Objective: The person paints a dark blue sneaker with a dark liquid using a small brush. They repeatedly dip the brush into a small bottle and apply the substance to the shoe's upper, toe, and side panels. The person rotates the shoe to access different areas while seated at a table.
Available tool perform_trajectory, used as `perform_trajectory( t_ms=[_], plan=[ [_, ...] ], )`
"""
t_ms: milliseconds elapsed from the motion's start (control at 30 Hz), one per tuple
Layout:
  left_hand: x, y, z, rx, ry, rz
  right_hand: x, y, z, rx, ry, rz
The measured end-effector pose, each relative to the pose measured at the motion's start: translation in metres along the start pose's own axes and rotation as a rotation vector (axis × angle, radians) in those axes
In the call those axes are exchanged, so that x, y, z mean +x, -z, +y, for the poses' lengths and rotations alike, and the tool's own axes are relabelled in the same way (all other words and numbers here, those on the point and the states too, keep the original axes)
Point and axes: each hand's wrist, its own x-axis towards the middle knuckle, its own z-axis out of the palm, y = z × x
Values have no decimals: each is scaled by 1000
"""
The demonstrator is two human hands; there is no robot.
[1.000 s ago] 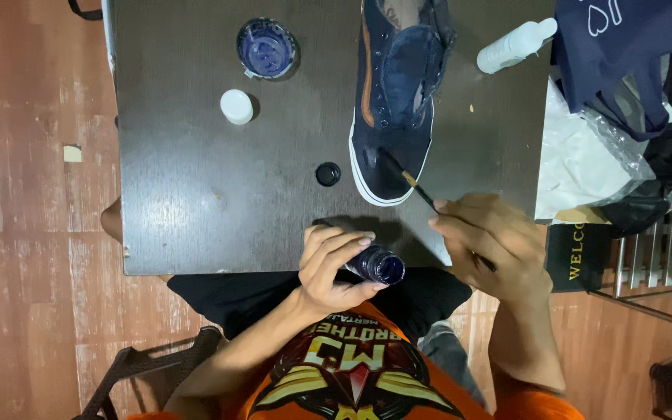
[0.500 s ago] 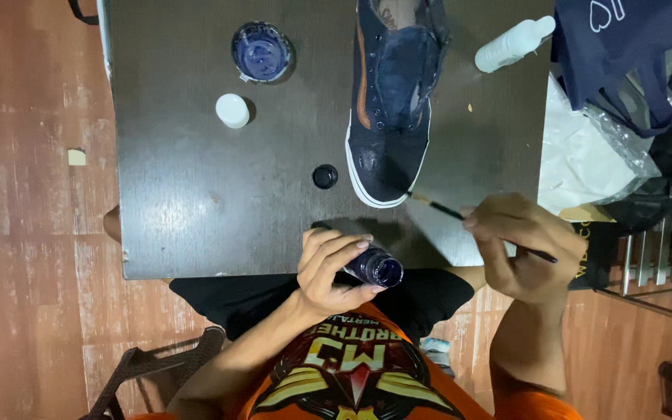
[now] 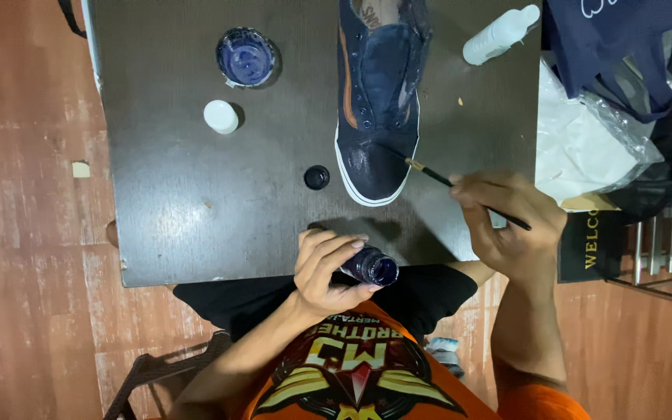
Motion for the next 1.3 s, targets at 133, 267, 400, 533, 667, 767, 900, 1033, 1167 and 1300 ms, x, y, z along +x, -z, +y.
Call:
perform_trajectory(
  t_ms=[133,267,400,533,667,767,900,1033,1167,1300],
  plan=[
    [1,2,-1,-1,-1,-8,9,13,-17,55,-214,-119],
    [0,0,1,0,-6,-42,-9,10,6,-7,-127,-78],
    [-1,1,0,18,-3,-57,-18,11,12,123,-121,-93],
    [0,2,1,15,-9,-56,-16,14,12,176,-148,-94],
    [0,2,0,23,-18,-66,7,-8,-15,184,-183,-6],
    [0,1,0,27,-18,-60,-11,16,6,289,-164,-181],
    [-2,2,-2,17,-26,-73,19,1,-25,172,-326,29],
    [-3,2,-2,42,-41,-72,7,3,-8,203,-215,-108],
    [-5,0,-3,32,-41,-59,11,0,-5,216,-203,-158],
    [-4,0,-1,40,-33,-44,18,-2,-5,234,-160,-192]
  ],
)
